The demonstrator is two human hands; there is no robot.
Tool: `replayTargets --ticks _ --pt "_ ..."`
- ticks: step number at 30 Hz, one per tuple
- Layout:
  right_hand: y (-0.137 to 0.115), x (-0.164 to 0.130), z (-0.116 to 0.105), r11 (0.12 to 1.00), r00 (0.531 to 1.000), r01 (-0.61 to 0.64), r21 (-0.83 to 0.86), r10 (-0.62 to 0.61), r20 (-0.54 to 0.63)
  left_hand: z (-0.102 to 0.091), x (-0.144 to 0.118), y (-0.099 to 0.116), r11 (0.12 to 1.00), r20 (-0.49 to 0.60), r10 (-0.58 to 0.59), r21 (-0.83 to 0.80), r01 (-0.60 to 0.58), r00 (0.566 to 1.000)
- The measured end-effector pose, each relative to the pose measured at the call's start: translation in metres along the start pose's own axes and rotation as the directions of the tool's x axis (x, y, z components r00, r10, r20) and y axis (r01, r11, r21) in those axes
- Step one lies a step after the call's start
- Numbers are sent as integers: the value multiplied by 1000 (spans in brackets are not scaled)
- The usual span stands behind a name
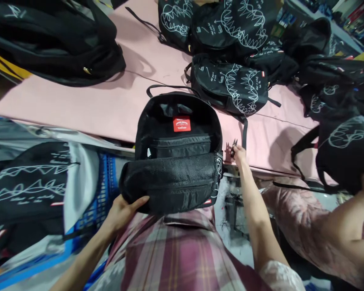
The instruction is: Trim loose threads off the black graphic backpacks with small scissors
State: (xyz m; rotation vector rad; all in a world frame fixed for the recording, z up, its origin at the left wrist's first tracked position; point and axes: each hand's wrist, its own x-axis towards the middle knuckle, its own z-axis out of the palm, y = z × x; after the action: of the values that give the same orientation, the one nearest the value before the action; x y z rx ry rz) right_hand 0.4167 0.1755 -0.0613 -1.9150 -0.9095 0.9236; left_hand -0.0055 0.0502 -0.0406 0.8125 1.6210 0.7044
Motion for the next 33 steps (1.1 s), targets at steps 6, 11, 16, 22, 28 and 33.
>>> replayTargets --ticks 6,11,16,22,28,33 --pt "-28 -85 -32 940 987 87 329 -126 98 -2 1 -3 997 53 63 38 -65 997" --pt "-87 -115 11 914 886 396 88 -405 227 4 -2 -7 995 124 101 13 -103 987" --pt "-126 -94 82 478 757 653 -588 -404 513 9 -16 3 987 199 143 -94 -127 969" --pt "-123 -92 96 325 760 646 -690 -361 541 -53 1 41 949 301 179 199 -245 937" --pt "-115 -101 85 407 787 615 -676 -373 492 -41 47 123 681 106 625 409 -607 773" --pt "-113 -109 79 462 778 628 -626 -395 489 67 86 212 690 464 588 140 -710 663"
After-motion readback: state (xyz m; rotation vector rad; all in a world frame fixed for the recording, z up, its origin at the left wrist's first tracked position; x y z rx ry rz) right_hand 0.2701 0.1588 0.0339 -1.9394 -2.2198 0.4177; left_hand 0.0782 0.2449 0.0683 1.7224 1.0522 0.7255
